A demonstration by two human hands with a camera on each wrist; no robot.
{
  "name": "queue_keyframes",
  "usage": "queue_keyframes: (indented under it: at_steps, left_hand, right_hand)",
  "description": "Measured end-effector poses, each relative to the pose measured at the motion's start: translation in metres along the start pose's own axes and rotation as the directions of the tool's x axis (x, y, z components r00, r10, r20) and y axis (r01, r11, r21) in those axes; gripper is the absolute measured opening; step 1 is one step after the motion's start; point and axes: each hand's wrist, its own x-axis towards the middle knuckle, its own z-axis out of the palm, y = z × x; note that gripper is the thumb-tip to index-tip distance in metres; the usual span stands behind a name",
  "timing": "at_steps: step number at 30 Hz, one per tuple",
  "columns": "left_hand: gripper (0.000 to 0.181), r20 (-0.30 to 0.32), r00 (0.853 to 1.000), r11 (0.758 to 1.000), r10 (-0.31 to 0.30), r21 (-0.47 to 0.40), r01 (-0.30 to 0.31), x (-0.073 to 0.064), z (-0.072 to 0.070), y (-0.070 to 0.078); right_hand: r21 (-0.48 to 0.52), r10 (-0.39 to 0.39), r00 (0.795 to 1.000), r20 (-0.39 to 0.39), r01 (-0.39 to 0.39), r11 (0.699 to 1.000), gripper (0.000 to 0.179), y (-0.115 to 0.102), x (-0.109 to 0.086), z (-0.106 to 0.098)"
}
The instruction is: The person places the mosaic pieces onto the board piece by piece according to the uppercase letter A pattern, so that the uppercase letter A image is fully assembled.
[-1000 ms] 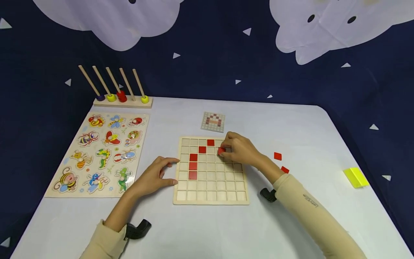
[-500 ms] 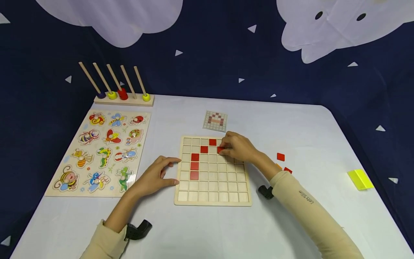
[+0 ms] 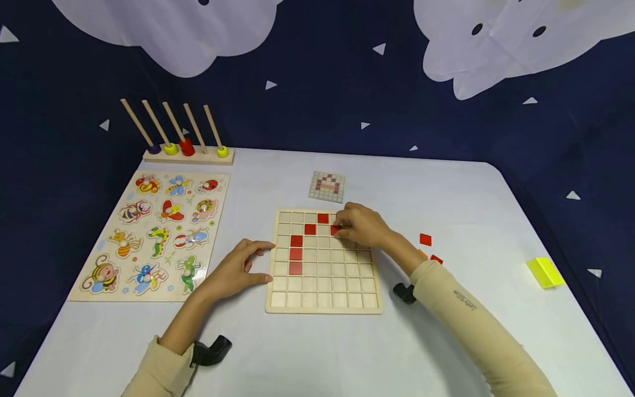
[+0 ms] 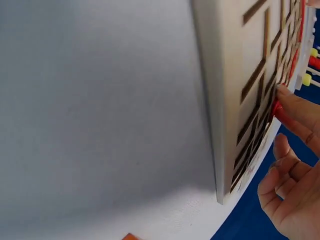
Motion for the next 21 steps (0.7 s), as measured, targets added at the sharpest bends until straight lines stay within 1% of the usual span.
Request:
queue_keyframes:
  at_steps: [4, 6, 8, 12, 16, 21]
  left_hand:
    - [0.063, 0.005, 1.000, 1.000, 0.003, -0.003, -0.003, 0.000, -0.001, 0.000]
    - [0.063, 0.003, 1.000, 1.000, 0.001, -0.004, -0.001, -0.001, -0.001, 0.000]
    - [0.063, 0.002, 1.000, 1.000, -0.004, -0.003, 0.004, -0.001, -0.001, 0.000]
    - [0.063, -0.003, 1.000, 1.000, -0.004, -0.002, 0.004, -0.002, -0.001, 0.000]
    - [0.063, -0.005, 1.000, 1.000, 0.010, -0.002, -0.010, -0.002, -0.001, 0.002]
    - [0.063, 0.001, 1.000, 1.000, 0.011, -0.008, -0.011, -0.002, -0.001, 0.003]
  right_hand:
    - [0.019, 0.003, 1.000, -0.031, -0.003, 1.000, 0.027, 0.004, -0.007, -0.007]
    - [0.030, 0.024, 0.998, -0.058, -0.022, 0.999, 0.030, 0.008, -0.013, -0.014]
    - [0.030, 0.056, 0.995, -0.081, -0.053, 0.998, 0.030, 0.017, -0.021, -0.021]
    - [0.003, 0.121, 0.987, -0.107, -0.121, 0.993, 0.030, 0.043, -0.040, -0.035]
    - [0.002, 0.187, 0.975, -0.115, -0.188, 0.982, 0.029, 0.072, -0.064, -0.045]
    - [0.014, 0.235, 0.963, -0.132, -0.235, 0.972, 0.029, 0.104, -0.096, -0.051]
